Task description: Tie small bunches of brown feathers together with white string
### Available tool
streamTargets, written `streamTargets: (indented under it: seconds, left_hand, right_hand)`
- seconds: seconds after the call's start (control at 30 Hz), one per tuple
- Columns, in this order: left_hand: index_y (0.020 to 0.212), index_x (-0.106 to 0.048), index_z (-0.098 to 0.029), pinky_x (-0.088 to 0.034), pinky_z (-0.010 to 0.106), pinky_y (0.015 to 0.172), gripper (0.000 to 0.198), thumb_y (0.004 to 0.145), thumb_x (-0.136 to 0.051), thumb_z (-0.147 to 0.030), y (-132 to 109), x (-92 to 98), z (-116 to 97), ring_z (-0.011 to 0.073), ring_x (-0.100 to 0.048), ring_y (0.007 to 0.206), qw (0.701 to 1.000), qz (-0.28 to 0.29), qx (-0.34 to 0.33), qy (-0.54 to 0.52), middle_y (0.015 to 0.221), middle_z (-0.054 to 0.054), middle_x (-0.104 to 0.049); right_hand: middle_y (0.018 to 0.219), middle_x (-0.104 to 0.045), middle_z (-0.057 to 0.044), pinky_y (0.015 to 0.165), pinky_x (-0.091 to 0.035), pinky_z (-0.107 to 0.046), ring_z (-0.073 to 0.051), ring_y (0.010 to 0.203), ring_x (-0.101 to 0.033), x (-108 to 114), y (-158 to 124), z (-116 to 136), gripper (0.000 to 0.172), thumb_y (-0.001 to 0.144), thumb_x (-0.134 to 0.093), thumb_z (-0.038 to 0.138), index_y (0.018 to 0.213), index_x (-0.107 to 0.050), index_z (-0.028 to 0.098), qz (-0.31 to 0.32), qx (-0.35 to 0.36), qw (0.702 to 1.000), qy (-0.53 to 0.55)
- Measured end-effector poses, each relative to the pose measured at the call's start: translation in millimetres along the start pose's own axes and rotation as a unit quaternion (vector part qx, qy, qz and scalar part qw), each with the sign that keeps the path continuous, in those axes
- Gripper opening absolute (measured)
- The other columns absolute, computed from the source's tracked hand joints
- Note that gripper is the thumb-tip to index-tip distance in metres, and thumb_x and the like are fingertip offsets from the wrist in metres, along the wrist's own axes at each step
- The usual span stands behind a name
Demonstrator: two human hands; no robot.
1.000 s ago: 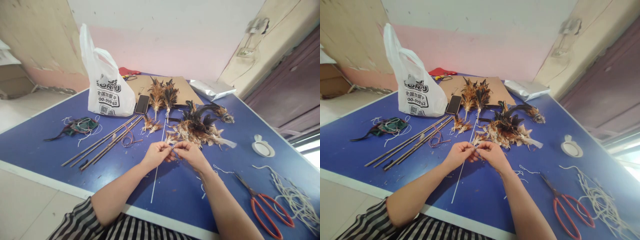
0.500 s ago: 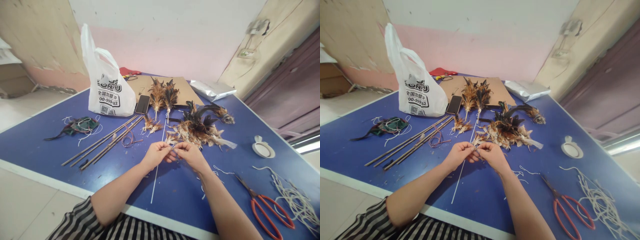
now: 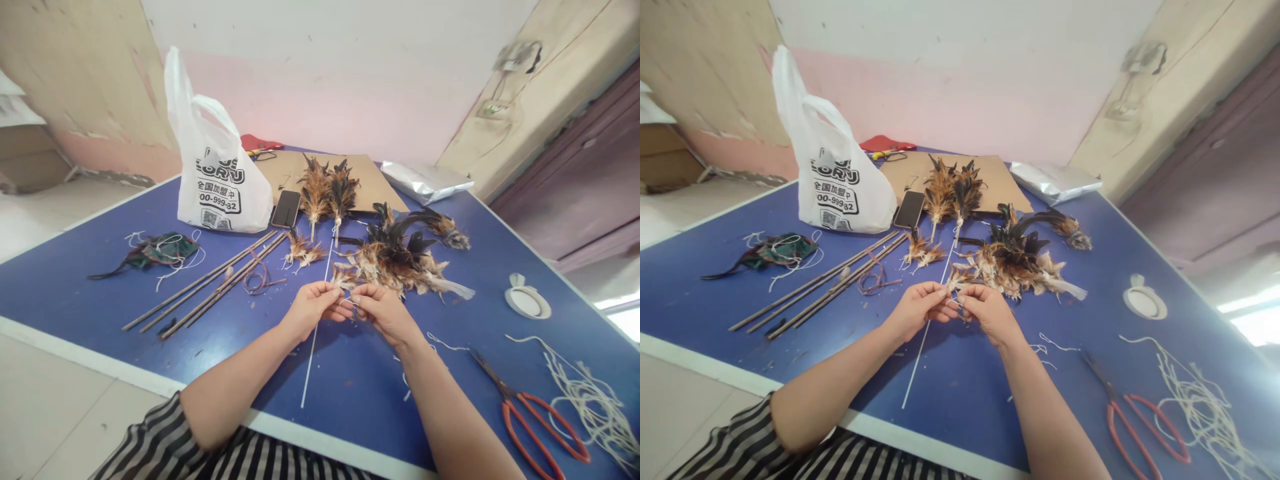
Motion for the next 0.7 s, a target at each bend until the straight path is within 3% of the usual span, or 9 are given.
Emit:
streamTargets:
  seconds: [0.3,0.5,0.7]
  left_hand:
    - [0.087,-0.055,-0.009,-0.051,0.024,0.061,0.027,0.068,-0.064,-0.027,-0.4,-2.7,2.8,0.0171,-0.064,0.067,1.000,0.022,0.005,0.009,0.077,0.011,-0.067]
    - [0.087,-0.055,-0.009,-0.051,0.023,0.060,0.027,0.067,-0.065,-0.023,-0.1,-0.9,2.6,0.0161,-0.064,0.067,1.000,0.008,0.006,0.025,0.079,0.012,-0.067]
    - [0.086,-0.056,-0.008,-0.051,0.023,0.058,0.027,0.065,-0.066,-0.023,0.3,3.1,-1.9,0.0153,-0.064,0.065,0.998,-0.035,-0.011,0.046,0.076,0.011,-0.067]
  right_hand:
    - [0.053,-0.052,0.003,0.046,-0.032,-0.020,-0.005,0.045,-0.041,-1.4,1.6,-1.9,0.015,0.064,-0.066,0.027,0.070,-0.059,0.015,0.015,-0.005,1.000,0.022]
    - [0.056,-0.054,0.002,0.046,-0.032,-0.020,-0.005,0.046,-0.042,-0.8,-0.6,0.3,0.016,0.065,-0.066,0.028,0.071,-0.058,0.016,0.012,-0.001,1.000,-0.001]
    - [0.072,-0.056,0.000,0.053,-0.037,-0.023,-0.008,0.056,-0.046,-5.1,-4.6,21.2,0.011,0.067,-0.062,0.026,0.070,-0.057,0.017,-0.002,0.092,0.991,-0.096]
Point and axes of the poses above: each hand's wrist, its own y-axis towards the middle knuckle, its own x-axis out of the back of the hand, z = x × y, the point moved 8 cm from there along y, towards the middle knuckle
